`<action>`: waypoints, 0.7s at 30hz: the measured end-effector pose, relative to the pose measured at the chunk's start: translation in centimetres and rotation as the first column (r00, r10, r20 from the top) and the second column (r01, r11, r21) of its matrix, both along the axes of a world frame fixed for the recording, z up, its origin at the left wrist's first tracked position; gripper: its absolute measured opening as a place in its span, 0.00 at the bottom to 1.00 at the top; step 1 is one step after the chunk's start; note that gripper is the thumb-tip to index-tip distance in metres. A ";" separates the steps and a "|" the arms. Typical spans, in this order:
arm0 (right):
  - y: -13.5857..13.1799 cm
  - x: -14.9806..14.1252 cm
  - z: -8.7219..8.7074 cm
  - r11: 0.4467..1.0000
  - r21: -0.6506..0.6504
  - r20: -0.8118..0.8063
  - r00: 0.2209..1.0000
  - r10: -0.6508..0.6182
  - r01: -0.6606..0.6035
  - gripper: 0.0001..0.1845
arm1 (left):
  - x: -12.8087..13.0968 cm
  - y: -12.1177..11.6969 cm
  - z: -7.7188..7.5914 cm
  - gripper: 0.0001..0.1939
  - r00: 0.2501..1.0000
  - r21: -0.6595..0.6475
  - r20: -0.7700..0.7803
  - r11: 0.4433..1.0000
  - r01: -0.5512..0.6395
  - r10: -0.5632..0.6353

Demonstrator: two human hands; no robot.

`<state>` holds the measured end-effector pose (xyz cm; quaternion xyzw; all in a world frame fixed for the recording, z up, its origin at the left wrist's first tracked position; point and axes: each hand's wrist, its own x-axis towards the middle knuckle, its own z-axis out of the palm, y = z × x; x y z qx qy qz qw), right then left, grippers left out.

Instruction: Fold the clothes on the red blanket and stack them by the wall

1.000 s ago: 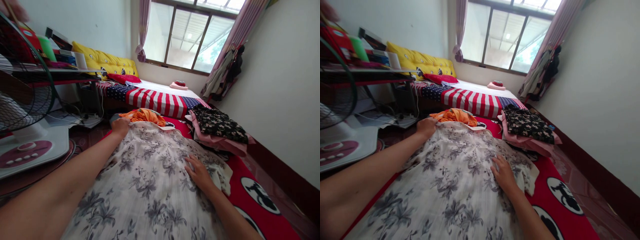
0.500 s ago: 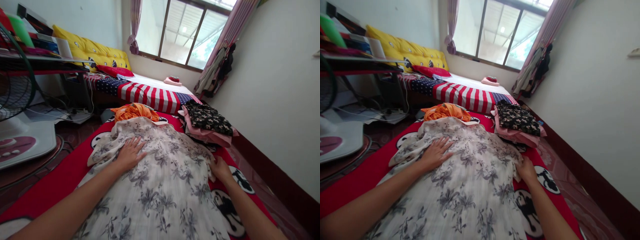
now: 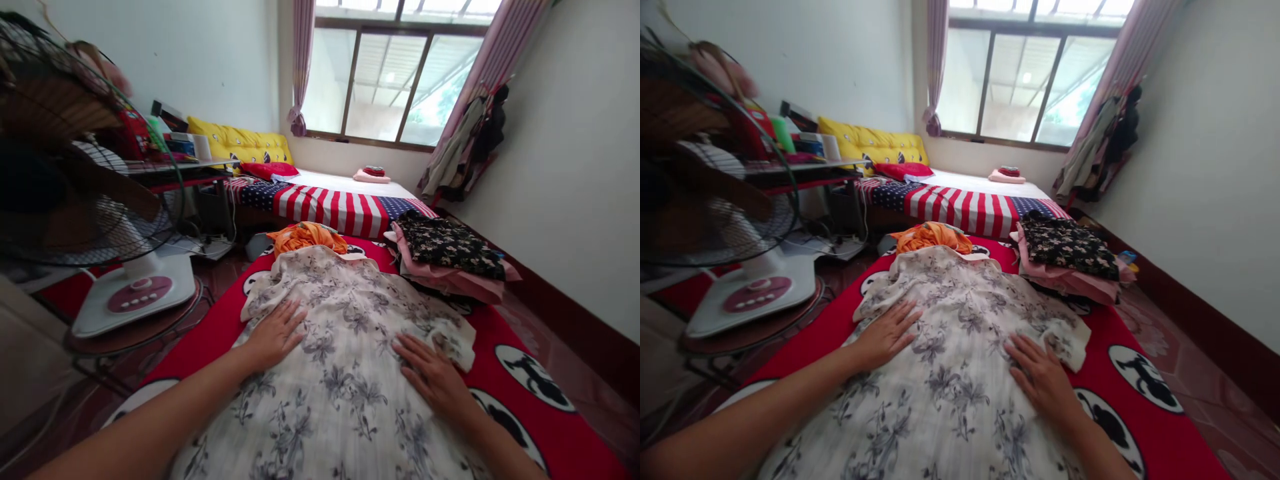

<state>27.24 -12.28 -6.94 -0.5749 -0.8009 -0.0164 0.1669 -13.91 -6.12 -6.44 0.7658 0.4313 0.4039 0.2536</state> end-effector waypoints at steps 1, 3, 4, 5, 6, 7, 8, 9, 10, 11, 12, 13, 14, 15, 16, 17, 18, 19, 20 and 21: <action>0.0 0.3 -0.3 0.996 0.031 0.031 0.996 -0.087 0.086 0.22 | -0.6 -0.5 0.5 0.21 0.999 -0.031 0.034 0.999 0.014 -0.013; 0.5 0.9 -0.4 0.925 0.191 0.028 0.940 -0.339 0.328 0.24 | -1.9 -1.0 1.7 0.15 0.998 -0.099 0.063 0.995 0.030 -0.024; 0.7 0.9 -0.3 0.883 0.263 0.010 0.914 -0.405 0.388 0.24 | -2.6 -0.9 2.3 0.11 0.998 -0.120 0.056 0.993 0.006 0.001; 0.8 0.6 -0.1 0.868 0.310 -0.001 0.913 -0.407 0.387 0.24 | -3.5 -0.6 2.9 0.06 0.997 -0.122 0.043 0.991 -0.056 0.062; 0.9 -0.1 0.0 0.881 0.329 -0.005 0.934 -0.358 0.340 0.23 | -4.3 -0.2 3.4 0.03 0.988 -0.106 0.029 0.983 -0.150 0.154; 0.7 -1.2 0.1 0.908 0.323 -0.010 0.960 -0.279 0.268 0.21 | -5.3 0.4 3.8 0.03 0.964 -0.077 0.024 0.962 -0.261 0.263; 0.5 -2.5 0.1 0.933 0.302 -0.021 0.980 -0.199 0.196 0.20 | -6.1 1.0 4.1 0.04 0.930 -0.047 0.025 0.929 -0.366 0.368; 0.2 -3.8 -0.1 0.952 0.275 -0.039 0.991 -0.132 0.137 0.18 | -7.0 1.6 4.2 0.07 0.894 -0.027 0.026 0.894 -0.447 0.448; -0.1 -5.2 -0.4 0.962 0.253 -0.064 0.994 -0.088 0.101 0.17 | -7.7 2.3 4.3 0.10 0.866 -0.016 0.024 0.866 -0.499 0.499; -0.4 -6.3 -0.8 0.967 0.241 -0.094 0.993 -0.064 0.086 0.16 | -8.3 2.9 4.2 0.13 0.850 -0.013 0.014 0.850 -0.526 0.526; -0.6 -7.2 -1.3 0.968 0.238 -0.124 0.991 -0.053 0.082 0.16 | -8.7 3.5 4.1 0.16 0.845 -0.015 -0.005 0.845 -0.534 0.534; -0.8 -7.8 -1.7 0.967 0.241 -0.152 0.987 -0.047 0.083 0.17 | -8.9 4.1 4.0 0.19 0.845 -0.019 -0.030 0.845 -0.535 0.534; -0.9 -8.1 -2.2 0.966 0.246 -0.175 0.984 -0.041 0.084 0.17 | -9.0 4.7 3.9 0.21 0.848 -0.023 -0.059 0.849 -0.528 0.526; -0.9 -8.2 -2.5 0.965 0.250 -0.193 0.981 -0.035 0.084 0.17 | -9.0 5.2 3.8 0.23 0.854 -0.028 -0.090 0.856 -0.516 0.512; -0.8 -8.1 -2.7 0.965 0.249 -0.205 0.978 -0.030 0.081 0.17 | -8.8 5.7 3.8 0.24 0.861 -0.035 -0.121 0.865 -0.500 0.493; -0.8 -7.9 -2.8 0.967 0.245 -0.212 0.977 -0.022 0.075 0.17 | -8.6 6.1 3.8 0.25 0.868 -0.044 -0.149 0.874 -0.484 0.473; -0.7 -7.7 -2.8 0.968 0.242 -0.218 0.976 -0.017 0.071 0.16 | -8.4 6.5 3.8 0.26 0.874 -0.055 -0.174 0.882 -0.468 0.453; -0.7 -7.5 -2.8 0.969 0.238 -0.221 0.975 -0.016 0.069 0.16 | -8.2 6.9 3.8 0.24 0.880 -0.068 -0.195 0.889 -0.453 0.434; -0.7 -7.4 -2.7 0.970 0.232 -0.221 0.975 -0.017 0.070 0.16 | -8.0 7.3 3.9 0.21 0.885 -0.082 -0.211 0.894 -0.440 0.416; -0.8 -7.3 -2.6 0.971 0.228 -0.222 0.975 -0.021 0.073 0.16 | -8.0 7.6 4.0 0.16 0.890 -0.097 -0.222 0.899 -0.427 0.399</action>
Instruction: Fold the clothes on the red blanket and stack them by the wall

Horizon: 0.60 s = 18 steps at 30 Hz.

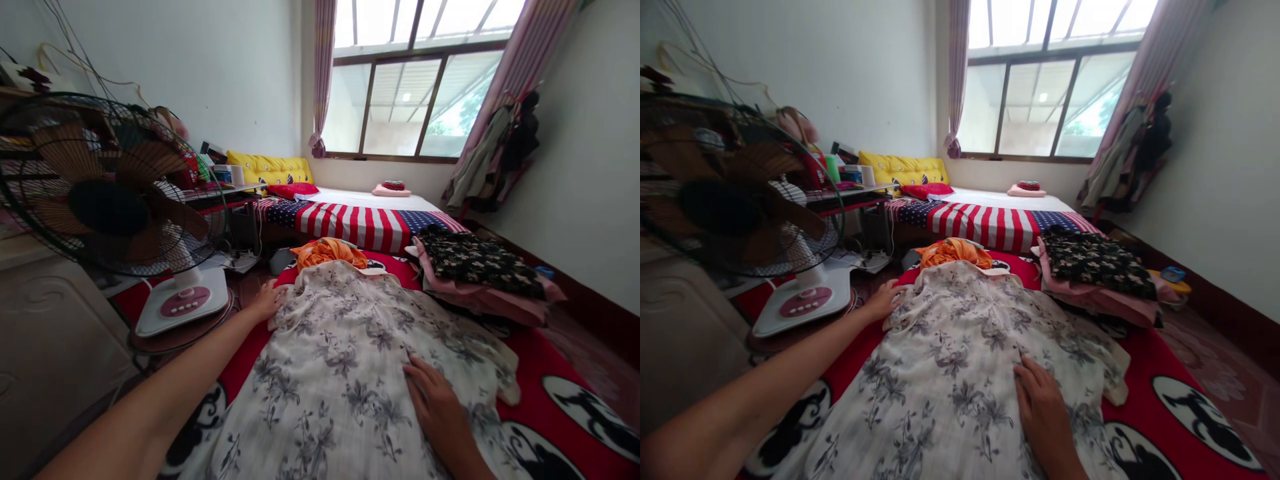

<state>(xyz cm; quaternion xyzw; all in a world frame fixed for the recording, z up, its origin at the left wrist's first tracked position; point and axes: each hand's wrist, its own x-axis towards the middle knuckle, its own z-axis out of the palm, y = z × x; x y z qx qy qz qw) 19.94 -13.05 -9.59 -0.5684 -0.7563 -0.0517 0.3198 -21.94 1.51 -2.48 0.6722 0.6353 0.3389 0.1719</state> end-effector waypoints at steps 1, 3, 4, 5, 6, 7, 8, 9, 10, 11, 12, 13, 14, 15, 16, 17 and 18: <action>0.0 0.0 0.1 1.000 -0.005 0.001 1.000 -0.003 0.003 0.16 | -0.1 0.3 0.1 0.10 1.000 -0.015 0.002 1.000 0.012 -0.012; -0.1 0.0 0.1 1.000 -0.015 0.004 1.000 -0.007 0.007 0.15 | -0.7 1.1 0.5 0.03 0.999 -0.039 0.027 0.999 0.023 -0.022; -0.1 0.0 0.2 1.000 -0.019 0.008 1.000 -0.006 0.006 0.15 | -1.2 1.4 0.8 0.04 0.999 -0.050 0.051 0.999 0.014 -0.011; -0.2 -0.1 0.2 1.000 -0.021 0.011 1.000 -0.005 0.005 0.15 | -1.7 1.7 1.2 0.05 0.996 -0.061 0.083 0.998 -0.008 0.013; -0.2 -0.1 0.2 1.000 -0.021 0.012 1.000 -0.003 0.004 0.15 | -2.3 2.0 1.6 0.06 0.991 -0.072 0.123 0.997 -0.040 0.049; -0.2 -0.1 0.2 1.000 -0.020 0.010 1.000 -0.004 0.005 0.15 | -3.0 2.1 2.1 0.07 0.982 -0.084 0.167 0.993 -0.079 0.093; -0.2 -0.2 0.2 1.000 -0.016 0.005 1.000 -0.007 0.007 0.15 | -3.5 2.1 2.6 0.07 0.967 -0.098 0.215 0.988 -0.121 0.139; -0.1 -0.2 0.2 1.000 -0.010 -0.002 1.000 -0.011 0.011 0.15 | -4.0 2.1 3.1 0.08 0.946 -0.112 0.266 0.981 -0.159 0.184; -0.1 -0.3 0.2 1.000 -0.003 -0.011 1.000 -0.015 0.015 0.15 | -4.4 1.9 3.5 0.08 0.922 -0.128 0.316 0.973 -0.190 0.222; -0.1 -0.3 0.2 1.000 0.005 -0.020 1.000 -0.016 0.016 0.15 | -4.6 1.7 3.9 0.08 0.896 -0.143 0.363 0.966 -0.216 0.255; -0.1 -0.4 0.2 1.000 0.011 -0.027 1.000 -0.015 0.015 0.15 | -4.7 1.4 4.3 0.08 0.869 -0.160 0.404 0.958 -0.239 0.285; -0.1 -0.4 0.3 1.000 0.016 -0.034 0.999 -0.014 0.014 0.15 | -4.7 1.1 4.5 0.08 0.843 -0.174 0.439 0.950 -0.261 0.312; -0.1 -0.5 0.3 1.000 0.018 -0.037 0.999 -0.010 0.011 0.15 | -4.6 0.8 4.8 0.08 0.817 -0.185 0.467 0.941 -0.283 0.338; -0.1 -0.5 0.3 1.000 0.018 -0.039 0.999 -0.008 0.008 0.15 | -4.5 0.6 5.0 0.08 0.794 -0.192 0.490 0.933 -0.306 0.361; -0.2 -0.5 0.3 1.000 0.016 -0.039 0.999 -0.005 0.006 0.15 | -4.3 0.5 5.2 0.08 0.772 -0.194 0.509 0.925 -0.327 0.380; -0.2 -0.6 0.4 1.000 0.015 -0.038 0.999 -0.004 0.004 0.15 | -4.1 0.5 5.5 0.09 0.754 -0.190 0.526 0.919 -0.346 0.393; -0.2 -0.6 0.4 1.000 0.013 -0.037 0.999 -0.002 0.003 0.14 | -3.8 0.5 5.8 0.10 0.740 -0.181 0.541 0.915 -0.361 0.399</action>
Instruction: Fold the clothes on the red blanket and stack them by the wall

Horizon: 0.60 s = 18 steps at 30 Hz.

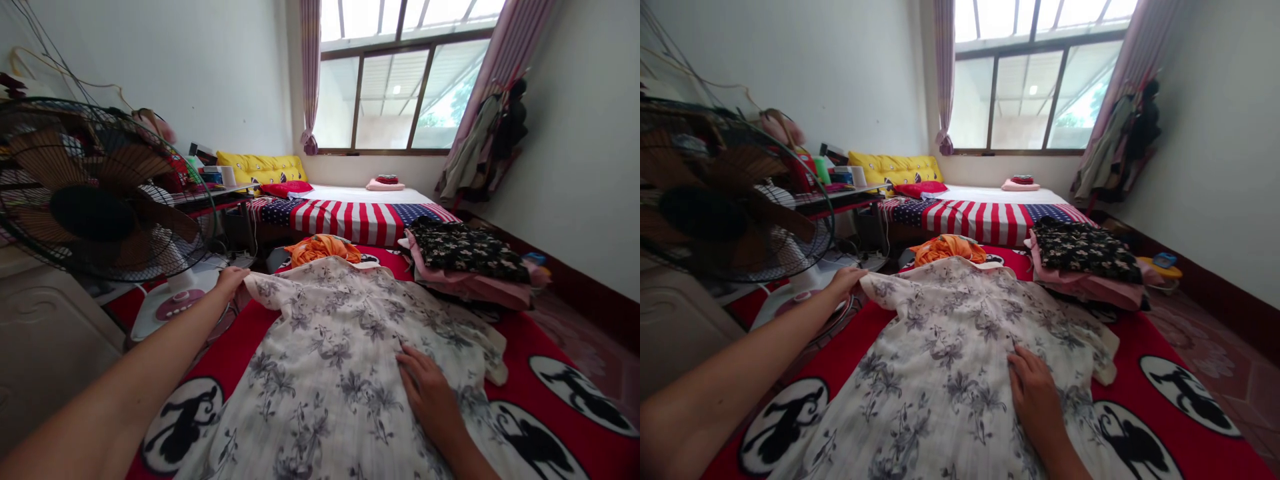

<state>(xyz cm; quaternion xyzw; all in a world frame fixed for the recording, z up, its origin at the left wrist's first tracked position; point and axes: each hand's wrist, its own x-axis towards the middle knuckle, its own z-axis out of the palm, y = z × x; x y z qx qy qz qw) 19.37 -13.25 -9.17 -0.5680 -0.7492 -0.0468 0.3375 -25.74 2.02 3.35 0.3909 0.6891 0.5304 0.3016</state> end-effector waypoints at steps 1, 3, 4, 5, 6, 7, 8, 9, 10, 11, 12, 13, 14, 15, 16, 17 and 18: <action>0.0 0.0 0.1 1.000 -0.001 0.001 1.000 0.000 0.000 0.14 | 0.3 0.1 0.4 0.11 1.000 0.020 0.009 1.000 -0.012 0.012; -0.1 -0.1 0.2 1.000 -0.004 0.002 1.000 -0.003 0.003 0.14 | 1.5 0.4 1.6 0.10 1.000 0.074 0.015 0.997 -0.006 0.005; -0.2 -0.1 0.3 1.000 -0.006 0.004 1.000 -0.004 0.004 0.14 | 2.5 0.5 2.4 0.10 1.000 0.106 0.015 0.994 0.012 -0.014; -0.2 -0.1 0.4 1.000 -0.009 0.006 1.000 -0.005 0.005 0.14 | 3.8 0.6 3.1 0.09 0.999 0.138 0.014 0.990 0.042 -0.044; -0.2 -0.1 0.5 1.000 -0.013 0.008 1.000 -0.004 0.004 0.14 | 5.3 0.6 3.8 0.08 0.996 0.166 0.013 0.983 0.083 -0.086; -0.3 -0.1 0.6 1.000 -0.016 0.010 1.000 -0.003 0.003 0.14 | 7.2 0.5 4.5 0.07 0.991 0.191 0.015 0.973 0.126 -0.132; -0.2 -0.1 0.6 1.000 -0.019 0.010 1.000 -0.002 0.002 0.15 | 9.1 0.2 5.1 0.07 0.980 0.214 0.021 0.958 0.188 -0.197; -0.2 -0.1 0.6 1.000 -0.021 0.009 1.000 0.000 0.000 0.15 | 11.1 -0.4 5.6 0.09 0.961 0.233 0.029 0.937 0.261 -0.275; -0.2 -0.1 0.6 1.000 -0.024 0.007 1.000 0.002 -0.002 0.15 | 12.9 -1.2 6.0 0.12 0.918 0.269 0.044 0.889 0.369 -0.395; -0.2 -0.1 0.6 1.000 -0.027 0.004 1.000 0.005 -0.005 0.15 | 14.4 -2.1 6.2 0.16 0.805 0.334 0.066 0.774 0.539 -0.589; -0.2 -0.1 0.5 0.999 -0.031 0.002 1.000 0.008 -0.008 0.15 | 15.5 -3.3 6.2 0.20 0.697 0.361 0.060 0.667 0.652 -0.714; -0.2 0.0 0.4 0.999 -0.037 0.000 1.000 0.011 -0.011 0.15 | 16.0 -4.5 6.0 0.23 0.615 0.360 0.047 0.587 0.725 -0.787; -0.3 0.0 0.4 0.999 -0.044 0.000 1.000 0.012 -0.012 0.16 | 16.0 -5.8 5.6 0.25 0.564 0.336 0.032 0.541 0.771 -0.825; -0.3 0.0 0.5 0.998 -0.055 0.001 1.000 0.009 -0.009 0.16 | 15.3 -7.1 4.9 0.26 0.567 0.284 0.012 0.547 0.788 -0.823; -0.4 0.1 0.7 0.997 -0.071 0.004 1.000 0.003 -0.003 0.16 | 14.1 -8.4 4.1 0.27 0.600 0.219 -0.013 0.583 0.782 -0.800; -0.4 0.1 1.0 0.995 -0.095 0.014 1.000 -0.007 0.008 0.16 | 12.5 -9.7 3.0 0.27 0.642 0.151 -0.048 0.630 0.762 -0.765; -0.3 0.1 1.6 0.991 -0.130 0.033 0.999 -0.019 0.023 0.15 | 10.5 -11.0 1.8 0.27 0.680 0.083 -0.097 0.675 0.733 -0.726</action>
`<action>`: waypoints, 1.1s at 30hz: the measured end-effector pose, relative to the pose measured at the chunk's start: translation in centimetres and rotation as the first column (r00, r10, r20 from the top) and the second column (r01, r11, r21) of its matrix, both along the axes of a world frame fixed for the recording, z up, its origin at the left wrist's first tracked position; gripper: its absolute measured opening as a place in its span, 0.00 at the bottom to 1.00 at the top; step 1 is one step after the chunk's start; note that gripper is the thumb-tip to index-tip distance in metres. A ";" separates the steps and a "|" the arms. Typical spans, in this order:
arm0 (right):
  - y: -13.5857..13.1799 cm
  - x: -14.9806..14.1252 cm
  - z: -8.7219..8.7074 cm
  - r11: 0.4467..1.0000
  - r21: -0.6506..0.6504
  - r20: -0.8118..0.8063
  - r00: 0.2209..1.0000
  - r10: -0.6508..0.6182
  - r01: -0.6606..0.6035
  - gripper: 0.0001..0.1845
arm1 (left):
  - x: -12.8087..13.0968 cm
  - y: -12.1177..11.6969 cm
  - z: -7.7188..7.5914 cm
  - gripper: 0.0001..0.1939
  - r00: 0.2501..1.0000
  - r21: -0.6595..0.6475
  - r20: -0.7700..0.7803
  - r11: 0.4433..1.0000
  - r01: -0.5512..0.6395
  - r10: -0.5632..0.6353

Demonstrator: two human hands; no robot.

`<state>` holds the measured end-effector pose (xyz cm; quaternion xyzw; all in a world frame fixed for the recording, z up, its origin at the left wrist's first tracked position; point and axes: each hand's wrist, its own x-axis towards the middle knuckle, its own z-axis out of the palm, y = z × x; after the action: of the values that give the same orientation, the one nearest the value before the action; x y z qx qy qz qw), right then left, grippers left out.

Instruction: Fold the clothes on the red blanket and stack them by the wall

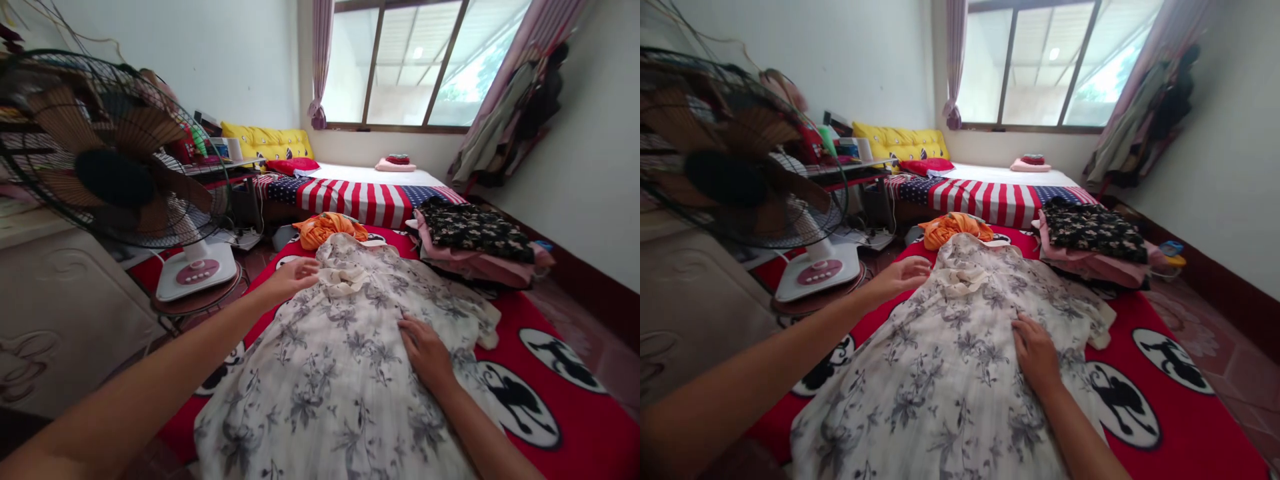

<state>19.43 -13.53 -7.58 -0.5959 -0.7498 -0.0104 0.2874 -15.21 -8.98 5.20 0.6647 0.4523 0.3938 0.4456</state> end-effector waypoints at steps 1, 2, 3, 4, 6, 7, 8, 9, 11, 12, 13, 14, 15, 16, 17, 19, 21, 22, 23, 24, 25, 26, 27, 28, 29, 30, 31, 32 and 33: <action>0.2 -0.1 0.7 0.999 -0.049 0.030 0.999 -0.016 0.018 0.15 | -2.1 -1.3 -1.2 0.27 0.995 -0.006 -0.089 0.998 -0.055 0.054; 0.5 -0.3 1.6 0.993 -0.108 0.067 0.997 -0.041 0.048 0.14 | -4.1 -2.6 -2.4 0.26 0.978 -0.005 -0.183 0.995 -0.100 0.097; 1.0 -0.6 2.6 0.982 -0.166 0.103 0.992 -0.071 0.087 0.14 | -6.0 -3.9 -3.4 0.26 0.952 0.002 -0.260 0.986 -0.167 0.162; 1.7 -1.1 3.7 0.969 -0.212 0.127 0.987 -0.099 0.125 0.13 | -7.6 -5.3 -4.4 0.26 0.926 0.001 -0.323 0.979 -0.206 0.195; 3.5 -2.6 5.6 0.951 -0.265 0.097 0.986 -0.138 0.159 0.13 | -9.7 -8.1 -5.6 0.27 0.887 -0.037 -0.410 0.968 -0.247 0.211; 4.5 -3.5 6.3 0.950 -0.274 0.053 0.988 -0.143 0.152 0.12 | -10.2 -9.5 -5.9 0.28 0.873 -0.066 -0.450 0.967 -0.245 0.190; 5.6 -4.6 6.8 0.951 -0.279 0.005 0.991 -0.136 0.132 0.11 | -10.4 -10.9 -6.0 0.27 0.855 -0.088 -0.491 0.968 -0.236 0.164; 6.7 -5.7 7.2 0.952 -0.284 -0.034 0.992 -0.125 0.110 0.12 | -10.3 -12.1 -6.0 0.26 0.829 -0.101 -0.541 0.968 -0.230 0.141; 8.6 -8.1 7.4 0.948 -0.303 -0.067 0.990 -0.122 0.096 0.12 | -9.7 -14.2 -5.6 0.23 0.751 -0.098 -0.649 0.965 -0.243 0.123; 9.4 -9.2 7.3 0.945 -0.313 -0.067 0.990 -0.126 0.099 0.11 | -9.3 -15.0 -5.3 0.22 0.707 -0.094 -0.696 0.961 -0.262 0.124; 10.1 -10.3 7.3 0.940 -0.324 -0.066 0.989 -0.132 0.103 0.11 | -8.9 -15.6 -5.0 0.21 0.671 -0.096 -0.731 0.954 -0.283 0.125; 10.6 -11.3 7.2 0.935 -0.336 -0.065 0.988 -0.140 0.111 0.12 | -8.6 -16.2 -4.8 0.20 0.645 -0.107 -0.755 0.948 -0.300 0.119; 11.1 -12.3 7.1 0.930 -0.347 -0.062 0.986 -0.153 0.122 0.15 | -8.3 -16.5 -4.5 0.19 0.631 -0.125 -0.768 0.943 -0.309 0.105; 11.4 -13.2 7.0 0.923 -0.359 -0.058 0.984 -0.170 0.138 0.19 | -8.1 -16.8 -4.4 0.17 0.625 -0.144 -0.776 0.940 -0.309 0.087; 11.6 -14.0 7.0 0.916 -0.370 -0.052 0.980 -0.190 0.158 0.22 | -8.0 -17.0 -4.3 0.16 0.622 -0.161 -0.780 0.938 -0.307 0.070; 11.8 -15.3 6.9 0.902 -0.386 -0.039 0.974 -0.225 0.193 0.26 | -7.8 -17.2 -4.2 0.15 0.621 -0.189 -0.782 0.935 -0.301 0.042; 11.8 -16.3 6.7 0.897 -0.388 -0.033 0.970 -0.241 0.210 0.22 | -7.7 -17.2 -4.4 0.15 0.632 -0.206 -0.774 0.933 -0.296 0.030; 11.7 -16.6 6.5 0.901 -0.379 -0.038 0.969 -0.243 0.211 0.18 | -7.7 -17.1 -4.5 0.15 0.641 -0.213 -0.767 0.932 -0.291 0.025; 11.6 -16.7 6.3 0.908 -0.361 -0.050 0.968 -0.245 0.211 0.15 | -7.7 -17.1 -4.6 0.15 0.650 -0.220 -0.760 0.933 -0.285 0.020; 11.5 -16.8 6.1 0.918 -0.332 -0.067 0.965 -0.252 0.217 0.14 | -7.7 -17.1 -4.8 0.14 0.660 -0.224 -0.751 0.934 -0.278 0.016; 11.3 -16.7 5.9 0.927 -0.296 -0.086 0.960 -0.267 0.231 0.14 | -7.7 -17.1 -4.9 0.12 0.672 -0.228 -0.741 0.935 -0.270 0.013; 11.2 -16.6 5.7 0.933 -0.256 -0.106 0.952 -0.288 0.253 0.16 | -7.8 -17.1 -4.9 0.11 0.684 -0.235 -0.730 0.936 -0.263 0.009; 11.0 -16.4 5.5 0.934 -0.219 -0.123 0.942 -0.312 0.281 0.17 | -7.8 -17.1 -5.0 0.11 0.696 -0.241 -0.718 0.936 -0.257 0.007; 11.0 -16.2 5.4 0.932 -0.187 -0.136 0.931 -0.337 0.310 0.18 | -7.8 -17.2 -5.0 0.10 0.708 -0.247 -0.707 0.935 -0.253 0.004; 11.0 -16.0 5.2 0.928 -0.164 -0.144 0.923 -0.357 0.333 0.19 | -7.9 -17.2 -4.9 0.10 0.717 -0.254 -0.697 0.935 -0.248 0.001; 11.0 -15.8 5.1 0.926 -0.149 -0.147 0.919 -0.367 0.346 0.20 | -7.9 -17.3 -4.9 0.09 0.724 -0.262 -0.690 0.934 -0.245 -0.003; 11.1 -15.7 5.1 0.927 -0.139 -0.145 0.919 -0.366 0.348 0.21 | -7.9 -17.3 -4.8 0.09 0.729 -0.268 -0.685 0.933 -0.241 -0.009; 11.2 -15.6 5.0 0.931 -0.132 -0.143 0.923 -0.357 0.340 0.23 | -7.9 -17.4 -4.8 0.08 0.733 -0.274 -0.681 0.932 -0.236 -0.015; 11.3 -15.6 5.0 0.938 -0.120 -0.136 0.931 -0.339 0.324 0.25 | -7.9 -17.4 -4.7 0.08 0.736 -0.279 -0.677 0.932 -0.230 -0.022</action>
<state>3.78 -2.28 -2.54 -0.7262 -0.6134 0.0234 0.3098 -23.16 -26.40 0.46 0.6460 0.6805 0.0679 0.3392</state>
